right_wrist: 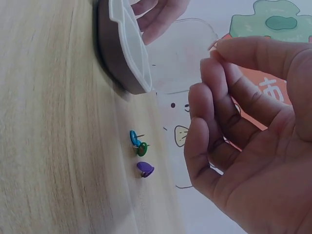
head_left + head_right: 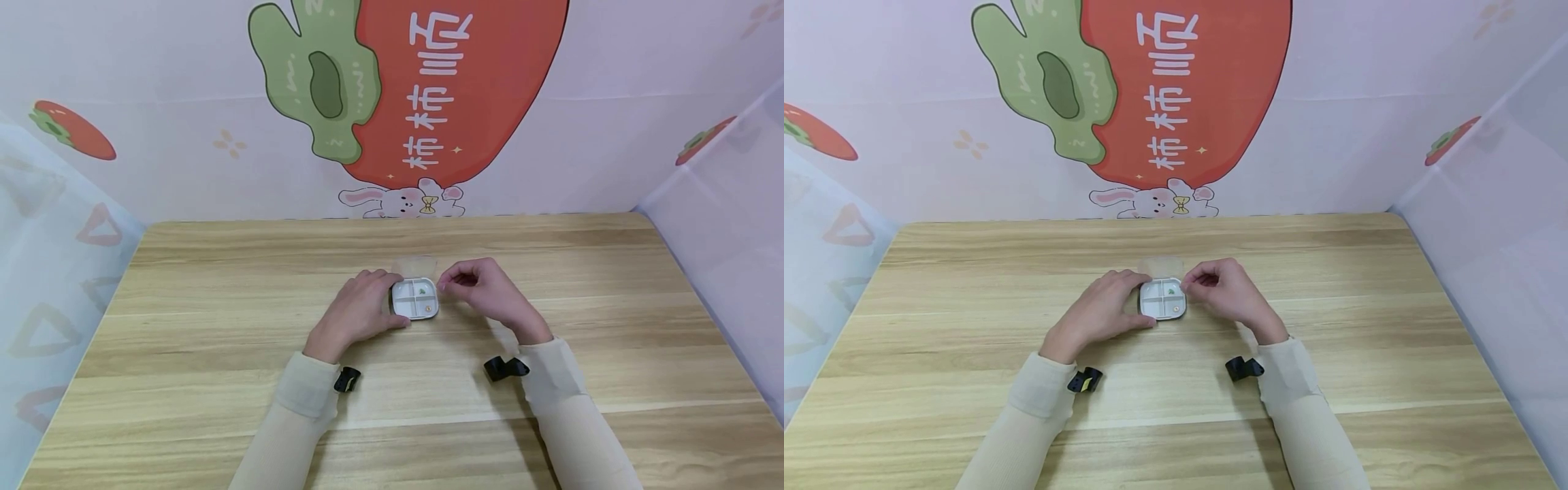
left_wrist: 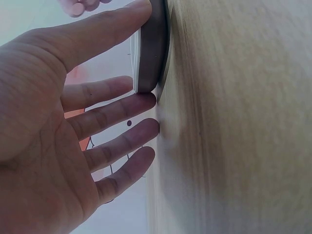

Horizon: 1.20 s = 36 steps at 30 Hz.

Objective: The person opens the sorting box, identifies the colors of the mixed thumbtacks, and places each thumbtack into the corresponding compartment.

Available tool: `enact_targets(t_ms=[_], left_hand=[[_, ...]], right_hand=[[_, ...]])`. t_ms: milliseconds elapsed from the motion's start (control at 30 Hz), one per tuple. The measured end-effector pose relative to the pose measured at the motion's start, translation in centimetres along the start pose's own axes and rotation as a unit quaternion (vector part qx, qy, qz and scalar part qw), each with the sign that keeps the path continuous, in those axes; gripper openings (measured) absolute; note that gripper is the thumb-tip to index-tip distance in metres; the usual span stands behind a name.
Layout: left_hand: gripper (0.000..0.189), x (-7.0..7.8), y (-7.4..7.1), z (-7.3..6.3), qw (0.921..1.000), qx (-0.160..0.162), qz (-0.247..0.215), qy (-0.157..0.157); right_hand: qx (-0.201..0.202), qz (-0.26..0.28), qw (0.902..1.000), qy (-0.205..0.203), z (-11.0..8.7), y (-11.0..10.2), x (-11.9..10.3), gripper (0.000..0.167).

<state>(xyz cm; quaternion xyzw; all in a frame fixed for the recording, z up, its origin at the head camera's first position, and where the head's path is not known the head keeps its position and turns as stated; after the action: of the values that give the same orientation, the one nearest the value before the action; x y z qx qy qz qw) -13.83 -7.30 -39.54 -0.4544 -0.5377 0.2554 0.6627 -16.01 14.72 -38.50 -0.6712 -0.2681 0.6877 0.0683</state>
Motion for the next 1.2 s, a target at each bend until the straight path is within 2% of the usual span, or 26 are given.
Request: enact_targets(t_ms=[300,533,867,1200], left_hand=[[0.071,0.00,0.01,-0.03,1.0000,0.002,-0.002,0.002],[0.071,0.05,-0.01,-0.02,1.0000,0.002,-0.001,0.003],[0.071,0.13,-0.07,0.04,1.0000,-0.001,0.001,0.001],[0.073,0.09,0.00,0.03,1.0000,-0.001,0.002,0.001]], right_hand=[[-0.024,0.064,0.9976,0.010,-0.26,-0.11,-0.34,0.015],[-0.031,0.121,0.9921,0.010,-0.38,-0.23,-0.50,0.020],[-0.026,0.155,0.9875,-0.010,-0.41,-0.38,-0.73,0.023],[-0.026,0.176,0.9839,-0.011,-0.46,-0.37,-0.80,0.023]])
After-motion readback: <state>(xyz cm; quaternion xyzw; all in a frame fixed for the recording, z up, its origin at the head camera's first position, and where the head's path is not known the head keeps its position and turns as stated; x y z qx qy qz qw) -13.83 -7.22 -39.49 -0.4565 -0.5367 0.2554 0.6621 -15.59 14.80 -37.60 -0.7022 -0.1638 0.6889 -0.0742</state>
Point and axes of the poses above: each hand's wrist, its own z-axis towards the middle knuckle, its own y-axis out of the palm, x = y × z, the point moved 3 cm from there along z, towards the middle knuckle, and after that the axes turned 8 degrees about x, right-handed, at the moved point
